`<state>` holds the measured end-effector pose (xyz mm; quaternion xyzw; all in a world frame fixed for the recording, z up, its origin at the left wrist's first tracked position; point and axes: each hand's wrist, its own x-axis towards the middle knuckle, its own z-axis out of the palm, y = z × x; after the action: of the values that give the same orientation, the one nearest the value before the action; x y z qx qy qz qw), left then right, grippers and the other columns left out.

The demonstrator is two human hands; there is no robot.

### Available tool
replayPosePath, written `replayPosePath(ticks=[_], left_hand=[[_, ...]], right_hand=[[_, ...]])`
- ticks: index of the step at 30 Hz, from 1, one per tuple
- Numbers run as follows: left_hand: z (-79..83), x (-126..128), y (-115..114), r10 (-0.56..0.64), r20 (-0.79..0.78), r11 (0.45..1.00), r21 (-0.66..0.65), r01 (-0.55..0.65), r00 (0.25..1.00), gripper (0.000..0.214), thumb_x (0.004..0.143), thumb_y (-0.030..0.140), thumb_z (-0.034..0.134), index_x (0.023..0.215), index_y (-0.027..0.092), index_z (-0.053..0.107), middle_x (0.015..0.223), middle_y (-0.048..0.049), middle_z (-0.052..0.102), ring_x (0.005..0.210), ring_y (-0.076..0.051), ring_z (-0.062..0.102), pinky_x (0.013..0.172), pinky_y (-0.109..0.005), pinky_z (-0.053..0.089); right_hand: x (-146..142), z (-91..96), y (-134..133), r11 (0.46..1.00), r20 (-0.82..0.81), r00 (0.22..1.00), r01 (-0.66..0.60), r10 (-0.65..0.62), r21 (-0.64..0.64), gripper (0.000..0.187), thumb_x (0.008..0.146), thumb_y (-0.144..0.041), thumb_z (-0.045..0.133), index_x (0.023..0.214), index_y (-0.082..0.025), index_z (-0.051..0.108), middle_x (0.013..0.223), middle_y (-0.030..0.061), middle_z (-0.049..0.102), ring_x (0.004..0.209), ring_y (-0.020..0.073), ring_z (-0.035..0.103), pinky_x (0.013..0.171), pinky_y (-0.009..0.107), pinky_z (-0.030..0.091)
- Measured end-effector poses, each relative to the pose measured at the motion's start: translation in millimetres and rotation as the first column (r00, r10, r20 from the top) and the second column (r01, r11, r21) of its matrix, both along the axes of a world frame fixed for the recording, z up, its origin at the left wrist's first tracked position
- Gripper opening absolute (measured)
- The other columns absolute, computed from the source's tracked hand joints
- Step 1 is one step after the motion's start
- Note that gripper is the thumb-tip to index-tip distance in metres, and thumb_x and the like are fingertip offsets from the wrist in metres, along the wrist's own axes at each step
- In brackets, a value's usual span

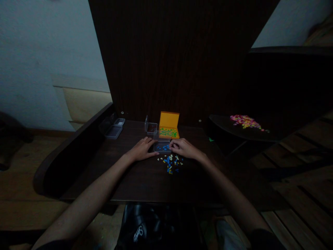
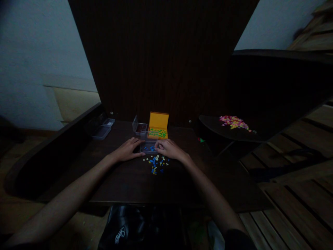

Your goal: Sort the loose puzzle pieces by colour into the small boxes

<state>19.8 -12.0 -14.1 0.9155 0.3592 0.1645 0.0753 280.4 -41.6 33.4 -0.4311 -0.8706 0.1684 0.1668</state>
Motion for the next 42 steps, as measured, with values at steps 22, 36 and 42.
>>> replayPosePath(ticks=[22, 36, 42], left_hand=[[2.4, -1.4, -0.4, -0.002, -0.015, 1.0, 0.008, 0.002, 1.0, 0.064, 0.09, 0.062, 0.051, 0.137, 0.018, 0.048, 0.123, -0.012, 0.057, 0.113, -0.029, 0.052, 0.101, -0.041, 0.042], [3.9, -1.3, -0.8, 0.006, -0.042, 1.0, 0.013, -0.005, 0.999, 0.065, 0.091, 0.062, 0.048, 0.138, 0.017, 0.048, 0.124, -0.0131, 0.057, 0.115, -0.029, 0.052, 0.102, -0.042, 0.042], [2.3, -1.6, 0.4, 0.011, -0.04, 1.0, 0.001, -0.011, 0.999, 0.063, 0.091, 0.06, 0.05, 0.137, 0.017, 0.048, 0.123, -0.0124, 0.057, 0.115, -0.029, 0.051, 0.101, -0.041, 0.042]], right_hand=[[54.8, -2.1, 15.4, 0.968, -0.009, 0.983, 0.178, -0.182, -0.179, 0.022, 0.078, -0.024, 0.058, 0.09, -0.011, 0.071, 0.066, 0.0, 0.058, 0.06, 0.012, 0.05, 0.058, 0.023, 0.038], [91.4, -12.9, -17.9, 0.903, 0.034, 0.989, 0.142, -0.141, -0.405, 0.023, 0.075, -0.038, 0.066, 0.078, -0.015, 0.065, 0.071, 0.0034, 0.065, 0.059, 0.013, 0.055, 0.057, 0.024, 0.04], [58.2, 6.2, -6.4, 0.959, -0.11, 0.982, 0.12, -0.152, -0.256, 0.022, 0.079, -0.035, 0.064, 0.088, -0.015, 0.066, 0.073, 0.0022, 0.066, 0.064, 0.0128, 0.056, 0.058, 0.023, 0.04]])
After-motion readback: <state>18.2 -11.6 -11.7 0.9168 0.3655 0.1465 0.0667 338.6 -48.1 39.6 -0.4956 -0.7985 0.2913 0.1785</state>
